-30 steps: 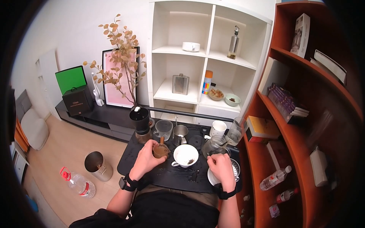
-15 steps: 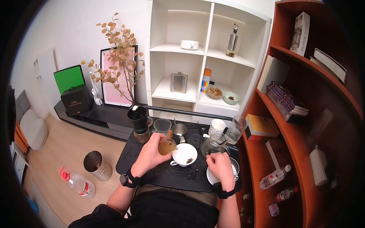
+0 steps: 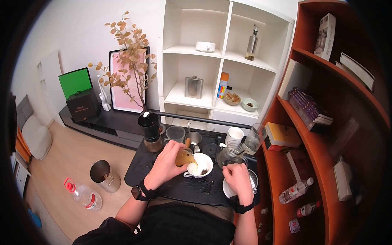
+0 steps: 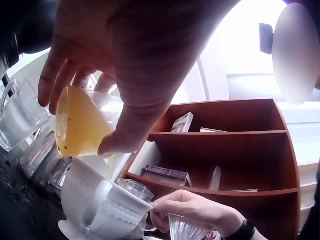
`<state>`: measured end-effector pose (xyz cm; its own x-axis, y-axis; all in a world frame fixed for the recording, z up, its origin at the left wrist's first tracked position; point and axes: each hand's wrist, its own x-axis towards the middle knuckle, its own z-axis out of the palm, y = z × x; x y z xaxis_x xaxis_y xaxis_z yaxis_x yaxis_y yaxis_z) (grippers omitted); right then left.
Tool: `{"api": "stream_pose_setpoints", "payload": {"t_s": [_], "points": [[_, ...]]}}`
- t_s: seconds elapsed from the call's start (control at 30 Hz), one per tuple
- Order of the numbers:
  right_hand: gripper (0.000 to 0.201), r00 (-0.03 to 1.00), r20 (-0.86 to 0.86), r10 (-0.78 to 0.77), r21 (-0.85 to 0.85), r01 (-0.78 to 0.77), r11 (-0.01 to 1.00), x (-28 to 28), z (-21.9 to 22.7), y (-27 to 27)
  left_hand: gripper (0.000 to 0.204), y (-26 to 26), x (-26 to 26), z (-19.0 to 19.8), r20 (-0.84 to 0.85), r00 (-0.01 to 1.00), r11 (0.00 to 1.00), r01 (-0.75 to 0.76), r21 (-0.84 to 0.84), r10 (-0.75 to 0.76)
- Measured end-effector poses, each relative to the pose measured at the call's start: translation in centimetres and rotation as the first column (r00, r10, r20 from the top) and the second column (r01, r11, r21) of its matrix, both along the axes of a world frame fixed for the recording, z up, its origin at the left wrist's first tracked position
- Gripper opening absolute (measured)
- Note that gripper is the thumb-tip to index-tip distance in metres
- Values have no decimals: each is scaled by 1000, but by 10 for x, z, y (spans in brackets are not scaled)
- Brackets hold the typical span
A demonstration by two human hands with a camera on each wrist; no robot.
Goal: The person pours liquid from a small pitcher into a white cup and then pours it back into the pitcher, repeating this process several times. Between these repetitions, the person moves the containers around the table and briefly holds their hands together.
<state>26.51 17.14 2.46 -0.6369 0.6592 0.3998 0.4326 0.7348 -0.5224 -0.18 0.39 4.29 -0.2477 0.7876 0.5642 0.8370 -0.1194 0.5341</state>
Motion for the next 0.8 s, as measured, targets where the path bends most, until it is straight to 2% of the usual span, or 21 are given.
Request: {"api": "stream_pose_setpoints", "payload": {"t_s": [0.47, 0.63, 0.8], "points": [[35, 1000, 1, -6, 12, 6, 1000, 0, 4, -4, 67, 4, 5, 0, -87, 995, 999, 46, -4, -47], [34, 1000, 7, -10, 26, 9, 1000, 0, 6, -4, 75, 5, 7, 11, -170, 984, 998, 53, 44, -45], [36, 1000, 29, -7, 47, 6, 999, 2, 4, -3, 73, 5, 3, 19, -242, 966, 993, 110, 43, -96]]}}
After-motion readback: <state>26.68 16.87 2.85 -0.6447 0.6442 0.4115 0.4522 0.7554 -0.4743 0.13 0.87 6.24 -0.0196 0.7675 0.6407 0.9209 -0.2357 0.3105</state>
